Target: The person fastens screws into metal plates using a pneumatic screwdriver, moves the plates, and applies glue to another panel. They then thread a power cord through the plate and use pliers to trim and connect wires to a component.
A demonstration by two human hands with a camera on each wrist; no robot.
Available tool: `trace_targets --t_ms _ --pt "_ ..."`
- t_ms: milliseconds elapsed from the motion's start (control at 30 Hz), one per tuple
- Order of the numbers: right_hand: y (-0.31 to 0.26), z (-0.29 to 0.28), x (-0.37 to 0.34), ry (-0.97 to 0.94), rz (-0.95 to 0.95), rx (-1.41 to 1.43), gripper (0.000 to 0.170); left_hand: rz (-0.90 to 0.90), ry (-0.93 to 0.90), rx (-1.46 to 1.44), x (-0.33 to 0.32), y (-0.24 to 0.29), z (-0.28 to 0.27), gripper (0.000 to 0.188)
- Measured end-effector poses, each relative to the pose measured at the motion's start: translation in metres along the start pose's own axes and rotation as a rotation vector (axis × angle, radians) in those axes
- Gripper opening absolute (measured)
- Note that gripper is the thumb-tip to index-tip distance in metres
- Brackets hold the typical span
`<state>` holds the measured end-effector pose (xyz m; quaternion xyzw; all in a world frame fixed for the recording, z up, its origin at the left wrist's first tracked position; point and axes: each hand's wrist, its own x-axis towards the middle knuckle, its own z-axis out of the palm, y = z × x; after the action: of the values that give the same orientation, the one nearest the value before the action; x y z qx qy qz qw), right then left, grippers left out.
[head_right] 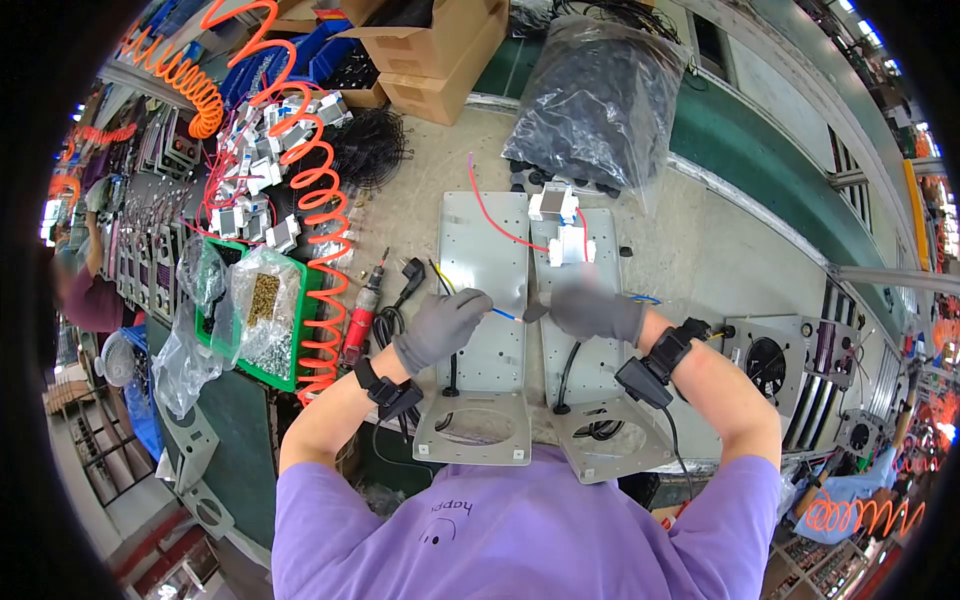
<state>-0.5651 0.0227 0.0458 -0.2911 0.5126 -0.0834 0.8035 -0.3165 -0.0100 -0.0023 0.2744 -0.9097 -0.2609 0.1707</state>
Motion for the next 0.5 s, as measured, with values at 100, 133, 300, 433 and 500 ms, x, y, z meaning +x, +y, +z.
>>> trace_targets --t_ms 100,133,300,433,500 --pt "0.005 0.007 0.009 -0.162 0.063 0.186 0.042 0.080 0.022 0.012 0.000 0.001 0.003 0.024" --pt "0.005 0.011 0.011 -0.190 0.079 0.224 0.043 0.132 0.047 0.009 0.000 0.000 0.004 0.027" --pt "0.006 0.019 0.012 -0.177 0.082 0.220 0.044 0.195 0.032 0.077 -0.002 -0.003 0.005 0.031" --pt "0.001 0.022 0.009 -0.102 -0.048 0.036 0.036 0.181 0.065 0.095 0.000 -0.001 0.003 0.028" --pt "0.001 0.028 0.010 -0.027 -0.114 -0.123 0.032 0.087 -0.032 0.022 0.005 0.003 -0.003 0.023"
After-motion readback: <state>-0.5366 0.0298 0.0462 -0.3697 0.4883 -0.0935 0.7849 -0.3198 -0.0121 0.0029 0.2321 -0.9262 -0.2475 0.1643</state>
